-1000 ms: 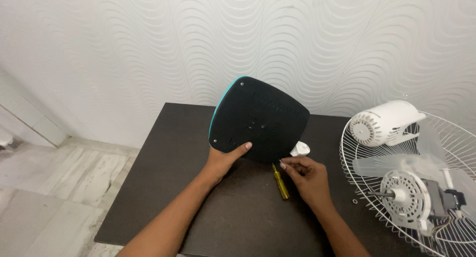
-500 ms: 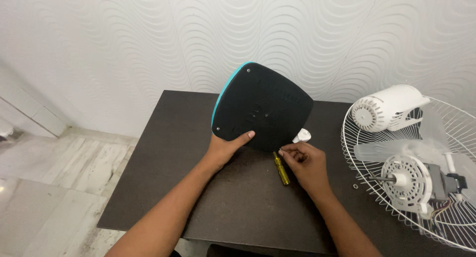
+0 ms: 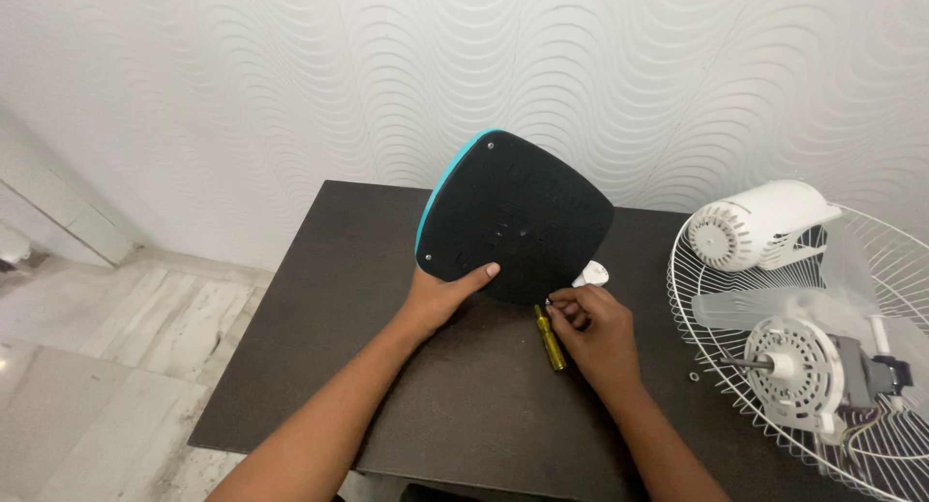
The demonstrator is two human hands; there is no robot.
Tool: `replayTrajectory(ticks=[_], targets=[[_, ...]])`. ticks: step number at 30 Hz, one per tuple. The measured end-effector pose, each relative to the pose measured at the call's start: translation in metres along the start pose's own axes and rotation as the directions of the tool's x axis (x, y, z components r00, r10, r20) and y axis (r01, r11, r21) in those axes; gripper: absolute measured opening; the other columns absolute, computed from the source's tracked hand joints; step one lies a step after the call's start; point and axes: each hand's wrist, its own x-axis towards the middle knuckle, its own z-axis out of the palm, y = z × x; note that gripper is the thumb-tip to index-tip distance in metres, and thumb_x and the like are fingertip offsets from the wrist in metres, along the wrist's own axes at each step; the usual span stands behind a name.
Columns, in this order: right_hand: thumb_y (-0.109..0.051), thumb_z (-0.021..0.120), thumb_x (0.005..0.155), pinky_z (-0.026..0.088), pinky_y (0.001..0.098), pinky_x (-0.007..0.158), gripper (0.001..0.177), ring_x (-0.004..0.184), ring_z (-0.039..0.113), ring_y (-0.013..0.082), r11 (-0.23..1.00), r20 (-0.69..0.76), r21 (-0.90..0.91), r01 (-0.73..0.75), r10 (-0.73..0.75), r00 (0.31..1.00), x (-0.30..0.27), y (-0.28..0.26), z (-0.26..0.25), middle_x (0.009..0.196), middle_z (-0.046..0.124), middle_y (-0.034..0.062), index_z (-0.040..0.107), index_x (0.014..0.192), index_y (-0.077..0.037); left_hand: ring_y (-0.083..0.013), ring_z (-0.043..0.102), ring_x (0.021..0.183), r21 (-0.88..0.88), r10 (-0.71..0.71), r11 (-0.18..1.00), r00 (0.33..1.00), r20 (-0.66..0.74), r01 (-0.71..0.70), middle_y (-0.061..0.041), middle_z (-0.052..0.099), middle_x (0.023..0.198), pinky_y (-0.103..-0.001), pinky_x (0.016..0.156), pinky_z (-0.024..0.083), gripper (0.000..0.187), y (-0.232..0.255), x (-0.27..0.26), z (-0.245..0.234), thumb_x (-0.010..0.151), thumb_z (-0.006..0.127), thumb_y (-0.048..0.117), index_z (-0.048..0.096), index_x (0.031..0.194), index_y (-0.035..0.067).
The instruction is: The person uses a screwdriver to remove screws from the base of a teal electric fan, then detaches the motor assembly from the fan cage. The person further disassembles the motor housing by removing a white plastic cap and separating the motor casing halves.
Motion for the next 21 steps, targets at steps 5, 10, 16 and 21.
replayTrajectory(ticks=[5,10,16,21], targets=[[-0.007,0.081,0.08,0.055,0.0254,0.06,0.015,0.07,0.068,0.0104,1.0,-0.015,0.015,0.011,-0.011,1.0,-0.0017,-0.0076,-0.0023,0.084,0.072,0.0023,0.079,0.095,-0.008,-0.0232,0.065,0.116,-0.019,-0.028,0.999,0.999,-0.024,0.027,-0.014,0.068,0.124,-0.037,0.098,0.054,0.058,0.003,-0.0014,-0.0002,0.081,0.084,0.022,0.06,0.128,0.0],[-0.01,0.08,0.081,0.057,0.0249,0.061,0.013,0.071,0.069,0.0097,1.0,-0.019,0.022,-0.006,0.007,1.0,-0.0019,-0.0082,-0.004,0.086,0.071,0.0023,0.078,0.094,-0.008,-0.0218,0.066,0.113,-0.005,-0.029,1.0,1.0,-0.008,0.029,-0.012,0.069,0.121,-0.037,0.097,0.055,0.054,0.0063,0.0008,0.0018,0.081,0.084,0.021,0.062,0.126,0.0],[-0.014,0.083,0.08,0.056,0.0273,0.059,0.011,0.068,0.068,0.0113,0.997,0.006,-0.047,-0.066,0.066,0.998,-0.0008,-0.0047,0.0011,0.083,0.071,0.0026,0.077,0.087,-0.007,-0.0211,0.067,0.112,-0.007,-0.003,1.0,1.0,-0.011,0.003,-0.011,0.07,0.12,-0.036,0.096,0.055,0.05,0.0047,-0.0013,-0.0001,0.081,0.084,0.018,0.063,0.123,0.001],[-0.012,0.08,0.078,0.056,0.0272,0.06,0.017,0.07,0.068,0.0119,0.998,-0.006,-0.024,-0.052,0.052,0.999,-0.0008,-0.0033,-0.0002,0.083,0.071,0.0028,0.075,0.094,-0.006,-0.0215,0.067,0.111,0.003,-0.012,1.0,1.0,-0.008,0.012,-0.012,0.07,0.118,-0.036,0.094,0.056,0.049,0.0024,0.0006,0.0007,0.081,0.084,0.018,0.063,0.123,0.001]])
